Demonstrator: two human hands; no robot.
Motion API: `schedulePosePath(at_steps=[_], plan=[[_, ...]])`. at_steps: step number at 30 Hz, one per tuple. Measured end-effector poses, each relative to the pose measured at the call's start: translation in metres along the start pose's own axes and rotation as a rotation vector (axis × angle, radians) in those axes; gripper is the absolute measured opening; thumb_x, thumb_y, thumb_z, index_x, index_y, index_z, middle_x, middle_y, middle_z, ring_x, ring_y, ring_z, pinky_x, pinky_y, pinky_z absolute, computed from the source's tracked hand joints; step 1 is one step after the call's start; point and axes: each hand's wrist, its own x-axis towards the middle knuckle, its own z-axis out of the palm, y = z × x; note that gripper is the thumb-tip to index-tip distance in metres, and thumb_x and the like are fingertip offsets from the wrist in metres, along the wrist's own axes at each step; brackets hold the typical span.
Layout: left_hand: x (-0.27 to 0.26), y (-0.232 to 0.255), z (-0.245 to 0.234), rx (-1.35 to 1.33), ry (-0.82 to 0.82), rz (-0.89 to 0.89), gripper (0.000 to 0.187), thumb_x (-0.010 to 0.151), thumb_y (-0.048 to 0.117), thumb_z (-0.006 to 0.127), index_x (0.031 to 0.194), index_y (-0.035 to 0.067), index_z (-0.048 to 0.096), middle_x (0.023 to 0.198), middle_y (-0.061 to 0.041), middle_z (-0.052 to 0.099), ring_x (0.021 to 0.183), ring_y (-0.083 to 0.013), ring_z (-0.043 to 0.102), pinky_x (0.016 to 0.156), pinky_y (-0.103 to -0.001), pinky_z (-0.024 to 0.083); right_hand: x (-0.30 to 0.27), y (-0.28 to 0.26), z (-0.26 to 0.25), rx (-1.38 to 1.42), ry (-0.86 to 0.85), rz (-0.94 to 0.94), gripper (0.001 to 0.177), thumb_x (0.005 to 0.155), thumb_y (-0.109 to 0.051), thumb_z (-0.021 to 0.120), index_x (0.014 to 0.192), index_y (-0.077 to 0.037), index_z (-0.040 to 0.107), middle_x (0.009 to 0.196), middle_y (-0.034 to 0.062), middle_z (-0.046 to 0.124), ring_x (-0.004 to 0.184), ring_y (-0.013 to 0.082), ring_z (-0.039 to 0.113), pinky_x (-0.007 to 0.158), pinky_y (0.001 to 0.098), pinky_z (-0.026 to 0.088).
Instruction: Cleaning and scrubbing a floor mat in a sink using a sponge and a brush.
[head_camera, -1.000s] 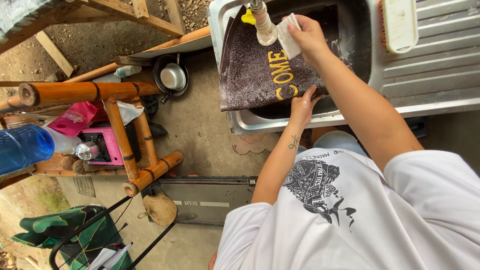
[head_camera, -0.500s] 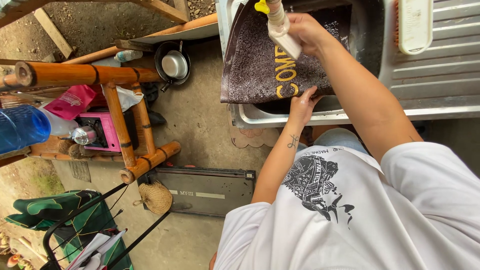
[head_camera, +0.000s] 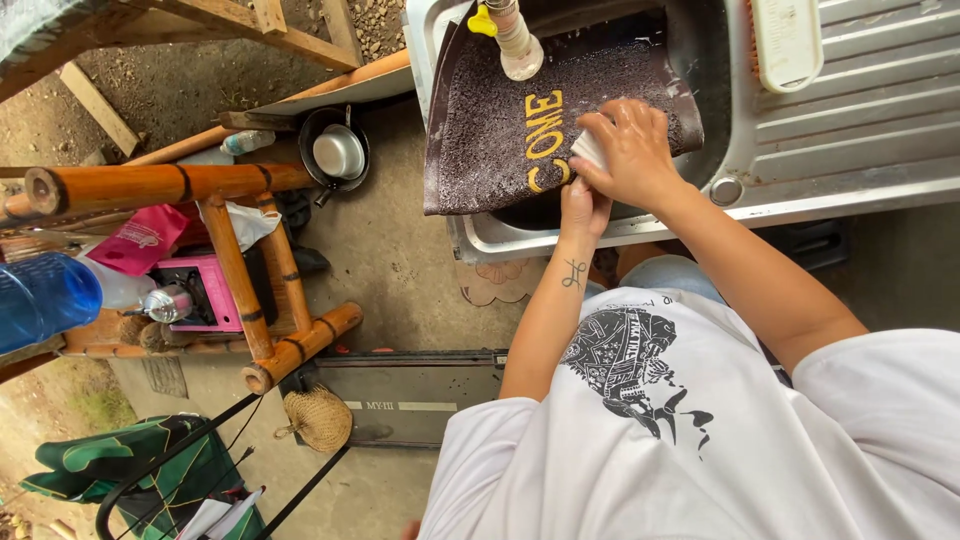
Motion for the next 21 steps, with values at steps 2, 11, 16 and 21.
schedulePosePath(at_steps=[2,11,16,21], plan=[[0.007,-0.004,-0.006,-0.003,0.024,-0.004,0.038,0.106,0.022,0.052,0.139,0.002,0.054,0.133,-0.009,0.062,0.120,-0.0217,0.061,0.106,-0.041,0.049,-0.008,0.006,0.004,-0.021,0.055,-0.044,0.050,0.093,-0.042,0.069,0.133,-0.011,0.064,0.128,0.0222,0.061,0.121,0.0431,0.056,0.103,0.0588,0.036],[-0.005,-0.001,0.007,-0.039,-0.072,0.097,0.036,0.098,0.002,0.062,0.134,-0.001,0.056,0.130,-0.013,0.063,0.119,-0.0284,0.061,0.105,-0.051,0.049,0.004,0.113,0.037,-0.057,0.049,0.309,0.044,0.101,-0.036,0.062,0.140,-0.017,0.066,0.141,0.0250,0.057,0.127,0.0435,0.055,0.105,0.0518,0.045],[-0.005,-0.003,0.003,-0.061,-0.036,0.093,0.037,0.098,-0.001,0.061,0.134,-0.002,0.056,0.130,-0.015,0.062,0.120,-0.0294,0.060,0.107,-0.053,0.047,0.007,0.129,0.036,0.142,-0.186,0.532,0.042,0.102,-0.042,0.061,0.135,-0.018,0.065,0.131,0.0223,0.062,0.116,0.0424,0.062,0.101,0.0498,0.049],[-0.006,0.002,0.012,-0.079,-0.023,0.115,0.039,0.095,-0.002,0.061,0.134,-0.002,0.056,0.131,-0.014,0.062,0.121,-0.0304,0.060,0.108,-0.054,0.046,-0.035,0.068,0.023,0.008,0.047,0.503,0.040,0.100,-0.033,0.063,0.136,-0.015,0.062,0.135,0.0233,0.057,0.113,0.0467,0.063,0.093,0.0529,0.049]])
